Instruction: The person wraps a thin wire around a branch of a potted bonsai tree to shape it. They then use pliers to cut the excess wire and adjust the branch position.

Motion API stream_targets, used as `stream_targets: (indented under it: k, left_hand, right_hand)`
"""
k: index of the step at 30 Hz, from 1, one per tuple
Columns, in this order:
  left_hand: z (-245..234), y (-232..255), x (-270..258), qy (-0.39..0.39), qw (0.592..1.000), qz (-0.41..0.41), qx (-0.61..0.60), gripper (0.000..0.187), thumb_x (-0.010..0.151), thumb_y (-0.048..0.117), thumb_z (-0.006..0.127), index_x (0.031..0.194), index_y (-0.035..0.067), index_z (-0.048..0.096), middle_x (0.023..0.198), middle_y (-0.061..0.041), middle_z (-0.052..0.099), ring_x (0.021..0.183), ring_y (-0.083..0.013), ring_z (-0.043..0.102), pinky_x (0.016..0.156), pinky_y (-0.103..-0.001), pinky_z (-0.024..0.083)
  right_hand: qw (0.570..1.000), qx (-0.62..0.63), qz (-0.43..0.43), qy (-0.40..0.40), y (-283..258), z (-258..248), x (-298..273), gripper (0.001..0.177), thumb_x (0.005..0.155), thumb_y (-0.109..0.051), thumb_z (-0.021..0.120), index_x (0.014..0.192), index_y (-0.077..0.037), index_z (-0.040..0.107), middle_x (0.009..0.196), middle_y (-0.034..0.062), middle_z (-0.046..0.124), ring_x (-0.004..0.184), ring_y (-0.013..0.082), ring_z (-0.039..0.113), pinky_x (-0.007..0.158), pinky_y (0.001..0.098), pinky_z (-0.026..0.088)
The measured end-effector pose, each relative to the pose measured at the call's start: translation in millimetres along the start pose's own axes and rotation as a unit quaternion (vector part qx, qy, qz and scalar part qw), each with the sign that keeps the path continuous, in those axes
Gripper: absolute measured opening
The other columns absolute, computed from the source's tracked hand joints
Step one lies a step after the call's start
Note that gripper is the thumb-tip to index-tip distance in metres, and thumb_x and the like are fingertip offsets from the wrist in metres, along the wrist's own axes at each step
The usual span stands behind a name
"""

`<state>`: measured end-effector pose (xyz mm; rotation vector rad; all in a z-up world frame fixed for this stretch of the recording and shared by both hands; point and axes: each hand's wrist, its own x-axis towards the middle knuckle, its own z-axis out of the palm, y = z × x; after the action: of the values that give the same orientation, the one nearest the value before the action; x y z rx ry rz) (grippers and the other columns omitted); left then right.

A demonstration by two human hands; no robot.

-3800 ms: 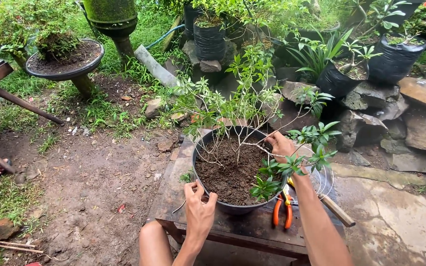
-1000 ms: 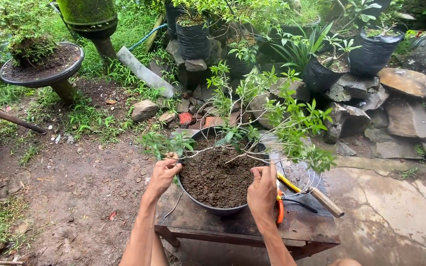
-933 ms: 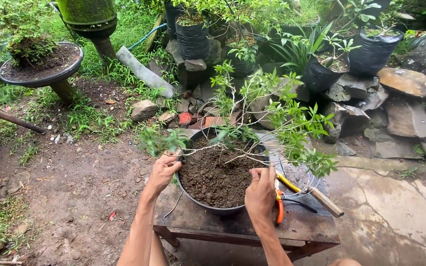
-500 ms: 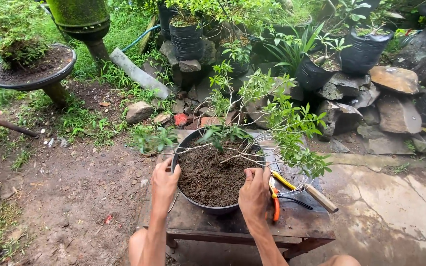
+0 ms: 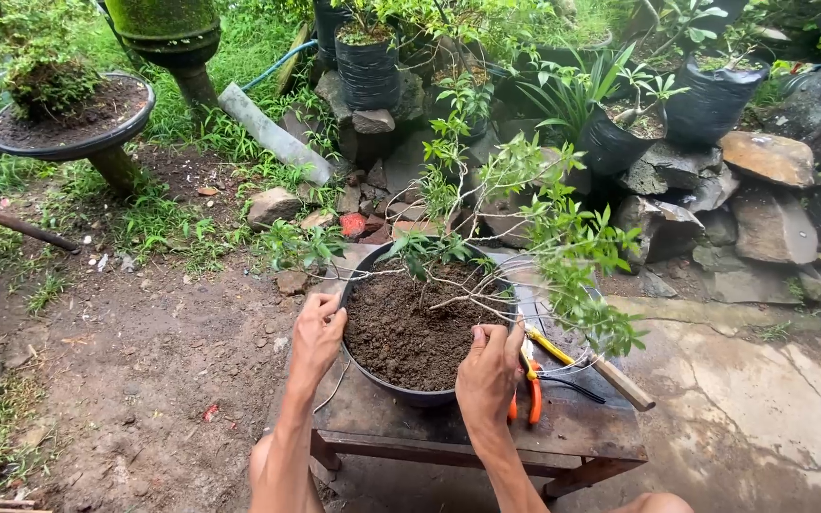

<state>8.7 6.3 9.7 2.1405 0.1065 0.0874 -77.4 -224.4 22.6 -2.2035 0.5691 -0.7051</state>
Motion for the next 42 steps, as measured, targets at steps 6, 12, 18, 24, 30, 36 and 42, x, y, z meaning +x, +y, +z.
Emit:
stream_targets:
  k: [6, 12, 18, 24, 30, 36, 42]
  left_hand:
    - [12, 31, -22, 0.098, 0.984, 0.041, 0.143, 0.054, 0.102, 0.034, 0.056, 0.151, 0.012, 0.050, 0.125, -0.014, 0.056, 0.109, -0.0237, 0.044, 0.088, -0.040, 0.046]
    - [58, 85, -69, 0.112, 0.944, 0.309, 0.038, 0.018, 0.100, 0.021, 0.064, 0.107, 0.009, 0.074, 0.104, -0.010, 0.071, 0.099, -0.0218, 0.060, 0.083, -0.033, 0.050]
    - [74, 104, -69, 0.010, 0.965, 0.246, -0.088, 0.031, 0.101, 0.033, 0.059, 0.107, 0.006, 0.073, 0.100, -0.011, 0.076, 0.081, -0.0190, 0.071, 0.067, -0.030, 0.058]
    - [78, 124, -56, -0.162, 0.909, 0.030, -0.383, 0.034, 0.105, 0.028, 0.053, 0.116, 0.003, 0.072, 0.097, -0.010, 0.076, 0.073, -0.0114, 0.068, 0.061, -0.019, 0.055]
    - [88, 136, -46, -0.168, 0.775, -0.110, -0.599, 0.037, 0.100, 0.030, 0.063, 0.116, -0.003, 0.065, 0.097, -0.015, 0.073, 0.072, -0.0157, 0.068, 0.060, -0.022, 0.058]
    - [91, 139, -41, -0.148, 0.754, -0.144, -0.623, 0.023, 0.095, 0.010, 0.070, 0.114, -0.004, 0.068, 0.099, -0.013, 0.073, 0.071, -0.0134, 0.066, 0.059, -0.021, 0.058]
    - [91, 131, -40, -0.160, 0.757, -0.130, -0.620, 0.034, 0.096, 0.010, 0.067, 0.127, -0.004, 0.067, 0.099, -0.012, 0.072, 0.067, -0.0106, 0.063, 0.059, -0.019, 0.059]
  right_hand:
    - [0.997, 0.008, 0.051, -0.063, 8, -3, 4, 0.022, 0.106, -0.029, 0.043, 0.104, -0.010, 0.055, 0.164, 0.0320, 0.022, 0.081, 0.0362, 0.075, 0.038, 0.0360, 0.059]
    - [0.990, -0.045, 0.033, -0.128, 9, -32, 7, 0.024, 0.105, -0.035, 0.046, 0.106, -0.015, 0.059, 0.137, 0.0150, 0.053, 0.111, 0.0331, 0.064, 0.067, 0.0472, 0.061]
    - [0.987, -0.068, -0.089, -0.116, 20, -57, -8, 0.022, 0.098, -0.030, 0.060, 0.104, -0.011, 0.069, 0.123, 0.0008, 0.067, 0.112, 0.0227, 0.057, 0.083, 0.0400, 0.057]
    - [0.987, -0.041, -0.064, -0.139, 18, -70, -17, 0.018, 0.101, -0.027, 0.058, 0.109, -0.014, 0.067, 0.091, 0.0030, 0.072, 0.068, 0.0150, 0.070, 0.058, 0.0297, 0.058]
    - [0.991, 0.007, -0.075, -0.113, 14, -80, -23, 0.016, 0.097, -0.026, 0.062, 0.103, -0.014, 0.071, 0.084, 0.0017, 0.078, 0.067, 0.0133, 0.074, 0.059, 0.0283, 0.062]
    - [0.990, -0.001, -0.033, -0.137, 22, -83, -26, 0.020, 0.097, -0.030, 0.062, 0.107, -0.017, 0.073, 0.090, 0.0004, 0.079, 0.071, 0.0126, 0.074, 0.062, 0.0285, 0.063]
    - [0.988, -0.017, -0.055, -0.141, 40, -75, -22, 0.024, 0.097, -0.030, 0.062, 0.114, -0.018, 0.074, 0.099, 0.0004, 0.079, 0.076, 0.0129, 0.075, 0.065, 0.0285, 0.065]
